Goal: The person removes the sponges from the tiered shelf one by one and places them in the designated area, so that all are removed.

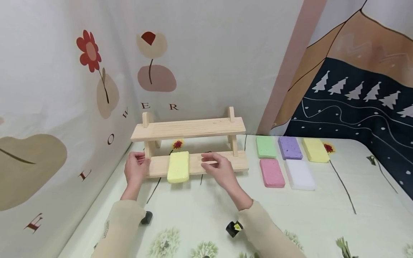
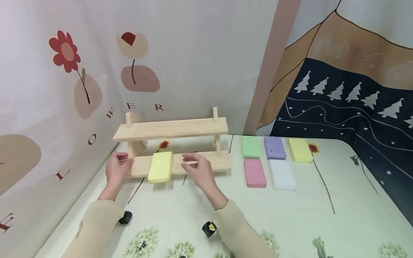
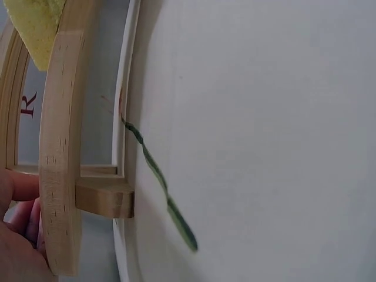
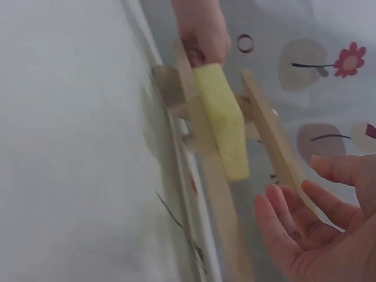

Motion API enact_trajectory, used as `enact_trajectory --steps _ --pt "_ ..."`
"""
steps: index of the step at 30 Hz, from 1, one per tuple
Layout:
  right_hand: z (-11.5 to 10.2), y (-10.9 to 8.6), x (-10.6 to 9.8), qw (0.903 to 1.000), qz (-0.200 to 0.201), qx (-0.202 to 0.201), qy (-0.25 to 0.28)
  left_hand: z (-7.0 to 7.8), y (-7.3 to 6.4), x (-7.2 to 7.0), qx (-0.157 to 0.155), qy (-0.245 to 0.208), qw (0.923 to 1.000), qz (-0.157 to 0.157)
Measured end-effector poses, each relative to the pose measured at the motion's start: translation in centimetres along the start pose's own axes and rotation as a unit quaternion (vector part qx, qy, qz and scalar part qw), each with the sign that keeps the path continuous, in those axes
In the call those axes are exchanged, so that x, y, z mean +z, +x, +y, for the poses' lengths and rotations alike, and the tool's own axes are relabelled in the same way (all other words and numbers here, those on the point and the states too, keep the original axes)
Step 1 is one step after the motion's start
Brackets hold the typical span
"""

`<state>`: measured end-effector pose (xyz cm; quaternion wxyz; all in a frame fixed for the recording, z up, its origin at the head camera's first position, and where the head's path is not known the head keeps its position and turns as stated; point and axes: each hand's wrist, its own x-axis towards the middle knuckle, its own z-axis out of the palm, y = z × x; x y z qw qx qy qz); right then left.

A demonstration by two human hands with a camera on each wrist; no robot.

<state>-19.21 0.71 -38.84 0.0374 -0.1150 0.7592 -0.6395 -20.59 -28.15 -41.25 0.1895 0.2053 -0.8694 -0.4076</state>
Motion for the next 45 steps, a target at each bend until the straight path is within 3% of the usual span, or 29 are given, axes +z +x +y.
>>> enact_trajectory --steps 8,14,21,30,39,45 --pt "1.5 -0.4 3.3 0.9979 -0.042 0.030 0.039 -0.2 -0.1 0.0 -0.001 0.002 1.0000 -0.005" --pt "1.9 -0.3 5.3 0.9980 -0.030 0.040 0.038 -0.1 0.0 -0.1 0.005 -0.002 1.0000 -0.005" --pt "1.9 -0.2 5.9 0.9977 -0.020 0.040 0.051 0.0 -0.1 0.0 0.003 -0.005 0.9999 -0.008" --pt "1.8 -0.8 4.3 0.9955 -0.034 0.036 0.081 0.0 0.2 0.2 0.001 -0.010 0.9999 -0.003" --pt "2.1 -1.3 0.5 0.9969 -0.011 0.047 0.063 0.4 0.6 0.6 0.002 -0.020 0.9998 0.000" --pt "2.4 -2.3 -1.8 0.9975 0.007 0.049 0.051 0.0 0.0 0.2 -0.003 -0.012 0.9999 -0.004"
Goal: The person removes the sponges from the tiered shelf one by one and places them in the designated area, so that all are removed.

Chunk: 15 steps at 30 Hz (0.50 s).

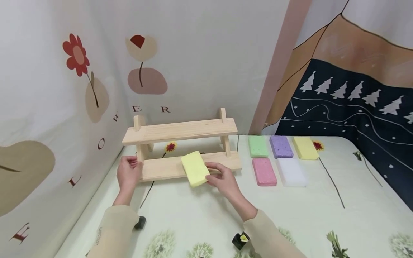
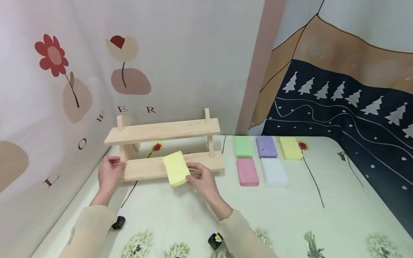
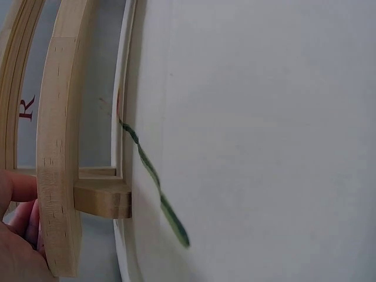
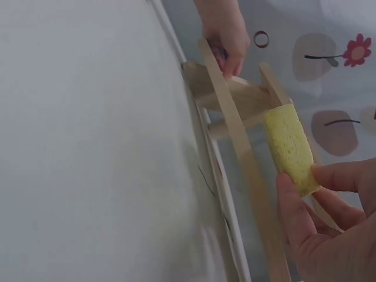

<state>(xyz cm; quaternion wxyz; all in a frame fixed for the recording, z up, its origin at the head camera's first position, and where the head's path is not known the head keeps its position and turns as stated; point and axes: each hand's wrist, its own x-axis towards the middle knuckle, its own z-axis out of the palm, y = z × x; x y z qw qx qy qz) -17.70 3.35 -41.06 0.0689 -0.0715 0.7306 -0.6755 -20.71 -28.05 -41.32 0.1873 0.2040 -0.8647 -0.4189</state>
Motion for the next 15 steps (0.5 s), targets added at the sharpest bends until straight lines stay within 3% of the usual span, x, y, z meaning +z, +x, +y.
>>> enact_trajectory --steps 5,15 --pt "0.2 -0.7 -2.3 0.9999 0.009 -0.006 0.003 -0.7 -0.3 -0.4 -0.001 0.007 1.0000 -0.004" --pt "0.2 -1.9 -9.9 0.9983 0.048 0.027 -0.020 -0.6 0.2 0.1 0.009 0.006 0.9999 -0.009"
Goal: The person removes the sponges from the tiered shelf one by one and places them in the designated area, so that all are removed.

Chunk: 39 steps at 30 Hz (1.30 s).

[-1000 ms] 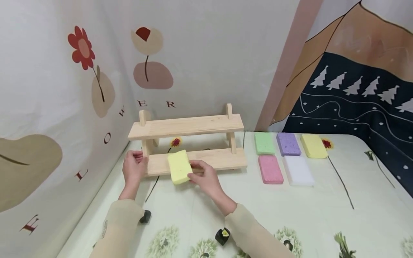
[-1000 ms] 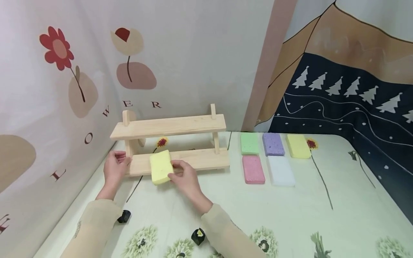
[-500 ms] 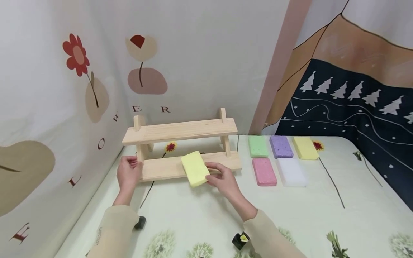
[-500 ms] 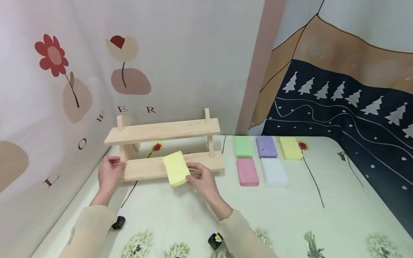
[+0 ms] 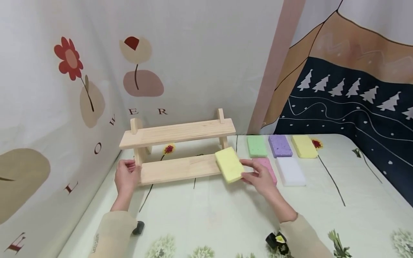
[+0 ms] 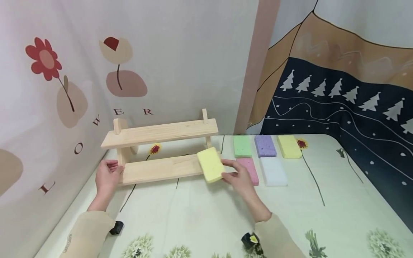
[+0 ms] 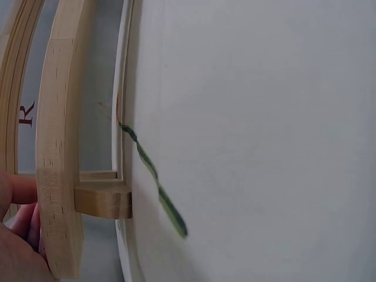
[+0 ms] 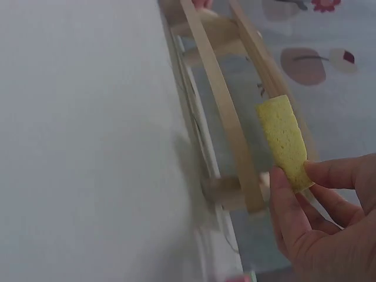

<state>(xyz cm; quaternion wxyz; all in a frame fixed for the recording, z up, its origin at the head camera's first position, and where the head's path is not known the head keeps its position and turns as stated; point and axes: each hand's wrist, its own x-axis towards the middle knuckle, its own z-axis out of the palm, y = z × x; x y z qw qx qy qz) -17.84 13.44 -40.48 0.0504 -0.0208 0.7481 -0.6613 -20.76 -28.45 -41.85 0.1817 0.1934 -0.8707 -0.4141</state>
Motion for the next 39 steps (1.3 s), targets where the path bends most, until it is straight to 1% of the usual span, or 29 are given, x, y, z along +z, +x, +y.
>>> enact_trajectory --steps 5,9,14,18,21,24,27,29,31,34,36,39 --pt "-0.4 -0.1 -3.1 0.9987 0.020 0.002 -0.046 0.1 0.1 -0.1 0.003 0.001 1.0000 0.005" --pt "-0.4 -0.4 -5.3 0.9973 0.035 0.002 -0.065 -0.1 0.0 0.0 0.002 0.002 1.0000 0.005" --pt "-0.2 -1.1 -7.7 0.9976 0.050 0.007 -0.046 -0.1 -0.2 0.1 0.003 0.000 1.0000 0.006" --pt "0.2 -1.7 -10.1 0.9968 0.080 -0.004 -0.005 -0.2 -0.2 0.3 0.005 0.002 1.0000 0.007" --pt "0.6 -2.1 -11.9 0.9938 0.103 -0.015 0.038 -0.2 -0.3 0.3 0.000 0.007 1.0000 0.006" --pt "0.9 -2.4 -13.5 0.9907 0.118 -0.017 0.066 -0.1 -0.4 0.3 -0.001 0.009 0.9999 0.009" --pt "1.2 -2.7 -14.8 0.9887 0.133 -0.009 0.068 -0.1 -0.3 0.3 0.001 0.006 0.9999 0.012" --pt "1.6 -2.8 -15.7 0.9882 0.144 0.001 0.053 0.0 -0.3 0.3 -0.001 0.006 0.9999 0.011" --pt "2.0 -2.9 -16.6 0.9854 0.164 0.016 0.044 0.0 -0.2 0.3 -0.003 0.005 0.9999 0.010" --pt "2.5 -3.1 -17.8 0.9829 0.179 0.035 0.024 0.1 -0.2 0.3 0.000 0.004 0.9999 0.010" --pt "2.7 -3.3 -18.4 0.9806 0.187 0.043 0.039 0.3 -0.1 0.3 0.004 0.002 0.9999 0.013" --pt "3.1 -3.7 -19.2 0.9806 0.183 0.042 0.056 0.4 0.0 0.3 0.009 0.002 0.9999 0.014"
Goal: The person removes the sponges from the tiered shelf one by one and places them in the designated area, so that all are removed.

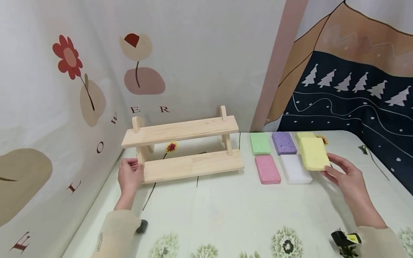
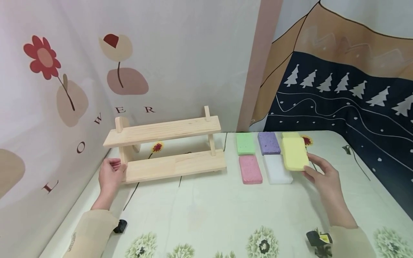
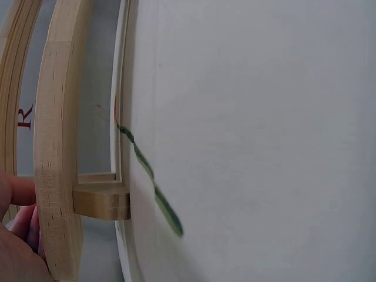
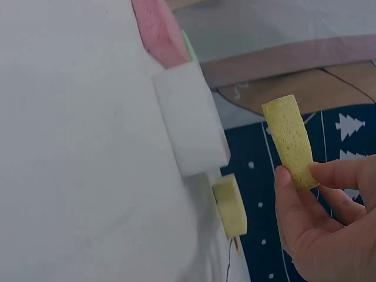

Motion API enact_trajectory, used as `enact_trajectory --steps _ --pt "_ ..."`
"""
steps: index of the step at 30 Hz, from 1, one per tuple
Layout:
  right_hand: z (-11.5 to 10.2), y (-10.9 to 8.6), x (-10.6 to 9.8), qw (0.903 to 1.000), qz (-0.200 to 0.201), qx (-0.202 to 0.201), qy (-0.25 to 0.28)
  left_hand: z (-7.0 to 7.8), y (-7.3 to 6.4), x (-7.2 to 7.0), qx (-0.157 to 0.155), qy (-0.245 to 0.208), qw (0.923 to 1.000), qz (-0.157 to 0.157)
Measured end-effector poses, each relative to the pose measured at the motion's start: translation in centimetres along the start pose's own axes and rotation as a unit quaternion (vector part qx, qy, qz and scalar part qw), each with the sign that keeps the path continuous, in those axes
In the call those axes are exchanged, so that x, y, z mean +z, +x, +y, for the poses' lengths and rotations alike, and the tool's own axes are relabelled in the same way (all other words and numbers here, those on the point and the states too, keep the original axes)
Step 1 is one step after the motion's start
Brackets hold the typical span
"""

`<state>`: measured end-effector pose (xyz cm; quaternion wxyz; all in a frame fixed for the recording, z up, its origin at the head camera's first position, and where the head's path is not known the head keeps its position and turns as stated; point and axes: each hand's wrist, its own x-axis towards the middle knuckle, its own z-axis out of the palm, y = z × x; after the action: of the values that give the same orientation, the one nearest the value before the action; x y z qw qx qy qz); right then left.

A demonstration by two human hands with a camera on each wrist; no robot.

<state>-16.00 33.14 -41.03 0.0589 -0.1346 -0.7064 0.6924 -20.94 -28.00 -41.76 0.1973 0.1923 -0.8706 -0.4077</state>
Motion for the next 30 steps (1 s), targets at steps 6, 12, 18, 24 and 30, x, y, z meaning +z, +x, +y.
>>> enact_trajectory --steps 6,12,18,24,30 --pt "0.8 0.0 -1.5 0.9995 -0.001 0.010 0.028 0.1 0.0 0.1 -0.002 -0.001 1.0000 0.000" --pt "1.5 0.2 -2.5 0.9986 0.014 0.039 -0.034 0.1 0.0 0.0 -0.006 -0.001 1.0000 -0.002" --pt "2.2 0.5 -3.4 0.9940 0.007 0.057 -0.093 0.1 0.0 0.0 -0.011 0.002 0.9999 -0.005" --pt "2.8 0.8 -4.3 0.9903 -0.018 0.070 -0.119 0.1 -0.1 0.1 -0.019 0.006 0.9998 -0.008" --pt "2.9 1.2 -4.9 0.9742 -0.042 0.061 -0.213 0.2 -0.1 0.0 -0.018 0.001 0.9998 -0.009"
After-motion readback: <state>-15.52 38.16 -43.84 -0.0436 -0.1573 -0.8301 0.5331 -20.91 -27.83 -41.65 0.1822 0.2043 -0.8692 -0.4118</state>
